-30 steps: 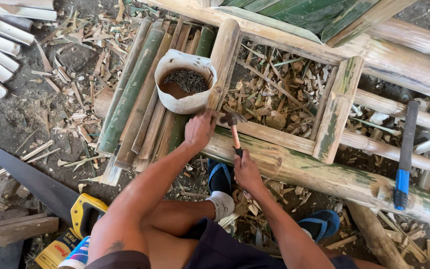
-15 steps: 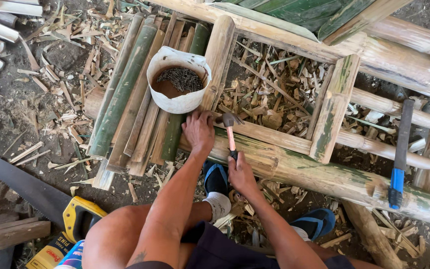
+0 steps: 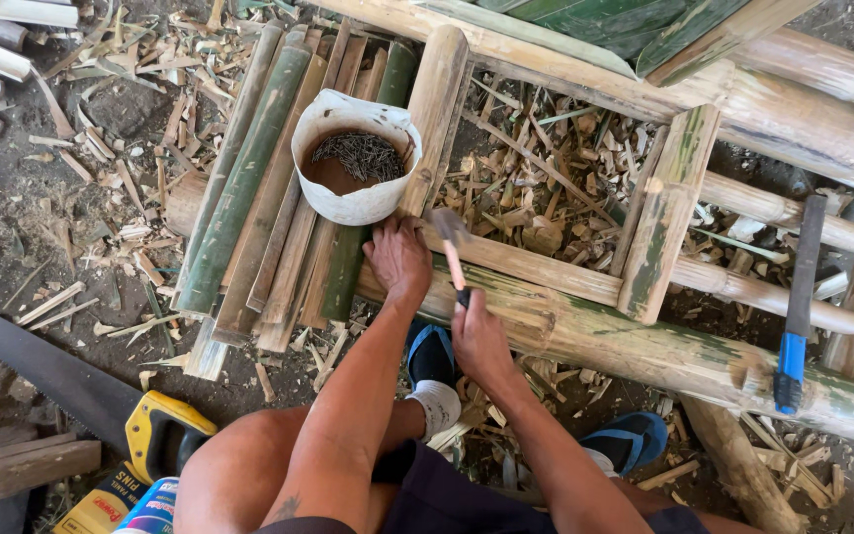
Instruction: The person assembles a bamboo frame by placing split bamboo slats into a larger frame, securing them with a hammer and nails, and trimming excess with a saw. The person works on the ground in a cluttered workshop.
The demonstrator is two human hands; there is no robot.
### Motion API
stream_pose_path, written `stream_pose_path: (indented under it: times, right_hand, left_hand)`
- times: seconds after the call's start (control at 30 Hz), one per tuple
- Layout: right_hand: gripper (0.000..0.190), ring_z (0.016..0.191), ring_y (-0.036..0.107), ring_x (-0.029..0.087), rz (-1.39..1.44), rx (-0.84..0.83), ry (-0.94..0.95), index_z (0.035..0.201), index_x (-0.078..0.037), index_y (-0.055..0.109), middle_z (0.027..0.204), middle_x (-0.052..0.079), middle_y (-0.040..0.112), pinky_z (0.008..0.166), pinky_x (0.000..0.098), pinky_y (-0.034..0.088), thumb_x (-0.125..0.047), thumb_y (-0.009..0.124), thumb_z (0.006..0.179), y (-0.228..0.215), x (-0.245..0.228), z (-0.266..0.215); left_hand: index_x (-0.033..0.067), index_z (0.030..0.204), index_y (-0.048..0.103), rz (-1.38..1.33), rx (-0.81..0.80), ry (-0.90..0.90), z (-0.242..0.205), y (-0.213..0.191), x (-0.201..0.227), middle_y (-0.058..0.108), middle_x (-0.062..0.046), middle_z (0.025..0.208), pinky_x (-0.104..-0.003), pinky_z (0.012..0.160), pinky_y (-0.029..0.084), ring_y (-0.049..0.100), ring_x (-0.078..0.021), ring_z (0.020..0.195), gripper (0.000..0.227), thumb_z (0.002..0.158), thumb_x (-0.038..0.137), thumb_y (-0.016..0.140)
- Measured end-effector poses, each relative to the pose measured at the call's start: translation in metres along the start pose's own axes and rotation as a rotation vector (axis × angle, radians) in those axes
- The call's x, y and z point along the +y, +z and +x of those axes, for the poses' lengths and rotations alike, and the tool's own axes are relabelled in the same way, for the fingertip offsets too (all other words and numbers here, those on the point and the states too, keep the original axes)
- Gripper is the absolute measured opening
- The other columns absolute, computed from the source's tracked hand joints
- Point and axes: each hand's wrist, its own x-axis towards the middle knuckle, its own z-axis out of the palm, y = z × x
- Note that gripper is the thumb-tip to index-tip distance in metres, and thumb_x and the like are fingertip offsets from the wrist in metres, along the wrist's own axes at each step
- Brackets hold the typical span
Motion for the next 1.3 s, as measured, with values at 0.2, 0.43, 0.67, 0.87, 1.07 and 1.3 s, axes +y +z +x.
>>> stream_pose_path:
  times: [0.2, 0.43, 0.67, 0.87, 1.07, 1.3]
  right_hand:
    - [0.023, 0.064, 0.064, 0.052, -0.023, 0.022, -0.073, 0.117, -0.002, 0.043, 0.072, 0.030, 0.066, 0.056, 0.0618, 0.048, -0.017, 0.050, 0.101, -0.006, -0.008, 0.003]
    - [0.021, 0.063, 0.065, 0.050, -0.078, 0.002, -0.045, 0.113, -0.001, 0.043, 0.071, 0.028, 0.066, 0.056, 0.0606, 0.050, -0.017, 0.050, 0.102, -0.003, 0.002, 0.010]
    - [0.023, 0.042, 0.058, 0.023, -0.147, -0.146, 0.091, 0.117, -0.003, 0.043, 0.065, 0.011, 0.061, 0.035, 0.0387, 0.048, -0.023, 0.040, 0.106, -0.004, 0.032, 0.019]
    - [0.037, 0.039, 0.051, 0.021, -0.180, -0.125, 0.124, 0.125, -0.005, 0.042, 0.063, 0.010, 0.056, 0.030, 0.0374, 0.044, -0.036, 0.036, 0.106, -0.071, 0.092, 0.032]
    - [0.036, 0.064, 0.063, 0.038, -0.604, 0.040, -0.398, 0.117, -0.008, 0.052, 0.076, 0.018, 0.067, 0.059, 0.0535, 0.051, -0.043, 0.048, 0.110, -0.121, 0.126, 0.083]
    - [0.042, 0.051, 0.066, 0.023, -0.271, -0.137, -0.672, 0.128, -0.012, 0.057, 0.066, 0.010, 0.070, 0.049, 0.0384, 0.056, -0.043, 0.041, 0.107, -0.125, 0.108, 0.149]
  left_hand:
    - [0.0208, 0.104, 0.076, -0.025, 0.025, 0.005, 0.002, 0.003, -0.001, 0.067, -0.004, 0.118, -0.048, 0.091, 0.041, 0.058, -0.0273, 0.111, 0.016, 0.090, 0.024, 0.068]
    - [0.0176, 0.103, 0.075, 0.025, 0.069, 0.024, 0.004, 0.008, 0.000, 0.068, -0.004, 0.116, -0.048, 0.090, 0.041, 0.058, -0.0265, 0.109, 0.017, 0.088, 0.025, 0.069]
    - [0.0174, 0.103, 0.074, 0.004, 0.090, 0.022, -0.004, 0.008, -0.003, 0.068, -0.005, 0.114, -0.050, 0.091, 0.042, 0.059, -0.0284, 0.112, 0.015, 0.092, 0.021, 0.064]
    - [0.0121, 0.127, 0.061, 0.224, -0.219, 0.764, -0.035, 0.033, 0.064, 0.055, -0.013, 0.144, -0.046, 0.118, 0.027, 0.047, -0.0300, 0.138, 0.048, 0.082, 0.029, 0.065]
    - [0.0187, 0.144, 0.054, 0.129, -0.782, 0.399, 0.002, 0.034, 0.082, 0.054, -0.009, 0.148, -0.048, 0.119, 0.031, 0.047, -0.0285, 0.139, 0.080, 0.079, 0.061, 0.075]
    - [0.0166, 0.135, 0.064, 0.119, -0.799, 0.470, 0.005, 0.043, 0.074, 0.065, -0.010, 0.133, -0.050, 0.108, 0.042, 0.060, -0.0292, 0.126, 0.070, 0.085, 0.065, 0.070]
